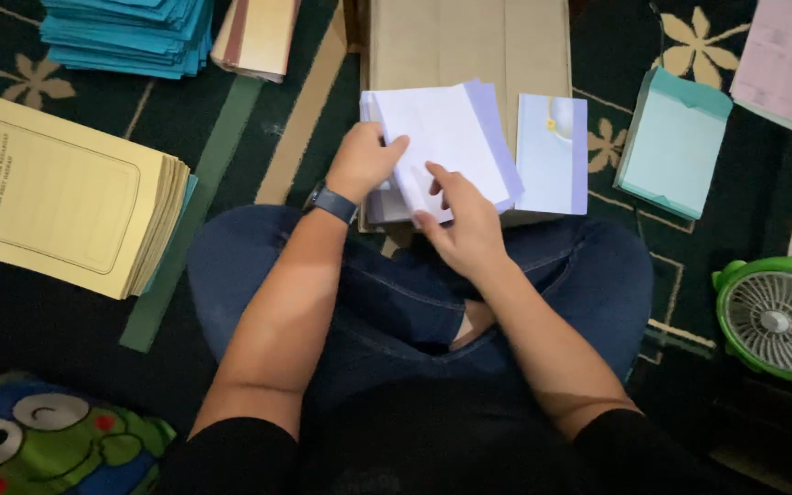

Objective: The person sits cross-legged on the floor and folds white sheets of paper in half by hand. They smooth the creases with their hands and place the folded papers into a stack on their lap.

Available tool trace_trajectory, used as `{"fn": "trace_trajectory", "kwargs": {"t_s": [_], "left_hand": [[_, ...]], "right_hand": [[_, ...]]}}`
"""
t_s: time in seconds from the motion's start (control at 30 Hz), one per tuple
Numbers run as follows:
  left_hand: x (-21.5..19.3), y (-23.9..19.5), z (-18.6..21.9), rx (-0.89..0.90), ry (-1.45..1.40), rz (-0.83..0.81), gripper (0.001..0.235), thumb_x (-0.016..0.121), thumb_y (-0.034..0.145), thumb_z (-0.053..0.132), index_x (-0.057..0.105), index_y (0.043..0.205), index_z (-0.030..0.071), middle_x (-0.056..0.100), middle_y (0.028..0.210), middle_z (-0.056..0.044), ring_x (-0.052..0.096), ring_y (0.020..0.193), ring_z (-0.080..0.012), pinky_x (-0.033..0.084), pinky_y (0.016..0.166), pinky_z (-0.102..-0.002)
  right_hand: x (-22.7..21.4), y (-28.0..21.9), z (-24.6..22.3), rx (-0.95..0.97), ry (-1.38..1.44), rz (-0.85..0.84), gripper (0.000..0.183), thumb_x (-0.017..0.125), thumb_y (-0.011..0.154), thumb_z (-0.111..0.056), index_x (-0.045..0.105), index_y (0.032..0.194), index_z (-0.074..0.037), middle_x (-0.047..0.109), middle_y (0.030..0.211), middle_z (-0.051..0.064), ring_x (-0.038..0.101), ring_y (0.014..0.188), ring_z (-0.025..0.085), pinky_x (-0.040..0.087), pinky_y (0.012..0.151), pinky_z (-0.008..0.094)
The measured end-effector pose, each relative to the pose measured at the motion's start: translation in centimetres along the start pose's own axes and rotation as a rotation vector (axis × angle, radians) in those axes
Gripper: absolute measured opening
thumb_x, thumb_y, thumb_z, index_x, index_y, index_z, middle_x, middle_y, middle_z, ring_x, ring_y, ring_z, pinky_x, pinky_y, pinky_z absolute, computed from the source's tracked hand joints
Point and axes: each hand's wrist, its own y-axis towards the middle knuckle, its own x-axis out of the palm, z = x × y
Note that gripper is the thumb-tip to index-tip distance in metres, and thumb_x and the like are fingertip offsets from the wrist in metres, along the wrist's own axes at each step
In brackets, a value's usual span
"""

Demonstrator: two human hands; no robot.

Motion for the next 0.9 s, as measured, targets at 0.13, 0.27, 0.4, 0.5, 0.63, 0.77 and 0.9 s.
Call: {"fn": "trace_trajectory", "kwargs": {"t_s": [0.13,0.27,0.4,0.5,0.63,0.77,0.9], "left_hand": [[-2.7,-2.5,2.8,-0.005,-0.004,-0.025,0.043,0.07,0.093,0.041,0.075,0.095,-0.002,0.075,0.083,-0.019,0.074,0.083,-0.0325,0.059,0.068,-0.042],[-3.3,-2.7,3.6,-0.035,0.116,-0.017,0.049,0.07,0.095,0.043,0.074,0.105,-0.004,0.074,0.086,-0.015,0.075,0.084,-0.0287,0.061,0.066,-0.039],[-3.9,-2.9,3.7,0.03,0.197,0.04,0.045,0.072,0.094,0.042,0.074,0.089,-0.003,0.071,0.073,-0.014,0.075,0.076,-0.0309,0.059,0.06,-0.038],[-4.0,-2.9,3.4,0.043,0.219,0.071,0.048,0.075,0.091,0.047,0.068,0.073,0.004,0.068,0.064,-0.009,0.074,0.067,-0.0282,0.057,0.055,-0.036],[-3.4,-2.9,3.8,0.044,0.266,0.165,0.049,0.073,0.093,0.052,0.068,0.082,0.005,0.071,0.072,-0.013,0.075,0.076,-0.0326,0.059,0.059,-0.04],[-0.3,-3.9,4.7,0.273,0.47,0.555,0.04,0.07,0.098,0.028,0.061,0.123,-0.001,0.056,0.123,-0.025,0.061,0.113,-0.0446,0.059,0.08,-0.051],[2.3,-3.9,3.8,0.048,0.504,0.292,0.054,0.043,0.112,0.03,0.034,0.162,0.014,0.017,0.166,-0.029,0.02,0.153,-0.0507,0.034,0.114,-0.068]], "right_hand": [[-0.9,0.8,0.4,-0.021,-0.081,0.103,0.047,0.062,0.103,-0.03,0.058,0.141,-0.003,0.067,0.106,0.012,0.066,0.087,0.031,0.055,0.074,0.042],[-0.5,1.3,2.0,-0.055,-0.231,0.05,0.035,0.066,0.102,-0.017,0.064,0.133,-0.001,0.065,0.123,0.015,0.062,0.117,0.035,0.051,0.1,0.046],[-0.6,1.7,1.2,-0.058,-0.226,-0.082,0.039,0.065,0.102,-0.014,0.061,0.136,0.005,0.058,0.142,0.026,0.049,0.139,0.042,0.042,0.114,0.052],[0.0,1.5,2.4,-0.052,-0.269,-0.182,0.05,0.064,0.105,-0.025,0.056,0.146,0.002,0.049,0.154,0.026,0.039,0.148,0.041,0.03,0.123,0.049],[1.4,1.2,5.1,0.002,-0.301,-0.26,0.056,0.061,0.106,-0.032,0.052,0.151,-0.001,0.048,0.156,0.024,0.037,0.149,0.039,0.024,0.125,0.049],[1.3,1.0,5.0,0.001,-0.388,-0.367,0.058,0.043,0.112,-0.036,0.041,0.158,-0.001,0.039,0.162,0.025,0.033,0.152,0.039,0.021,0.124,0.051],[1.4,1.7,5.1,0.078,-0.457,-0.533,0.061,0.031,0.112,-0.037,0.025,0.165,-0.007,0.024,0.17,0.019,0.022,0.157,0.036,0.018,0.126,0.051]]}}
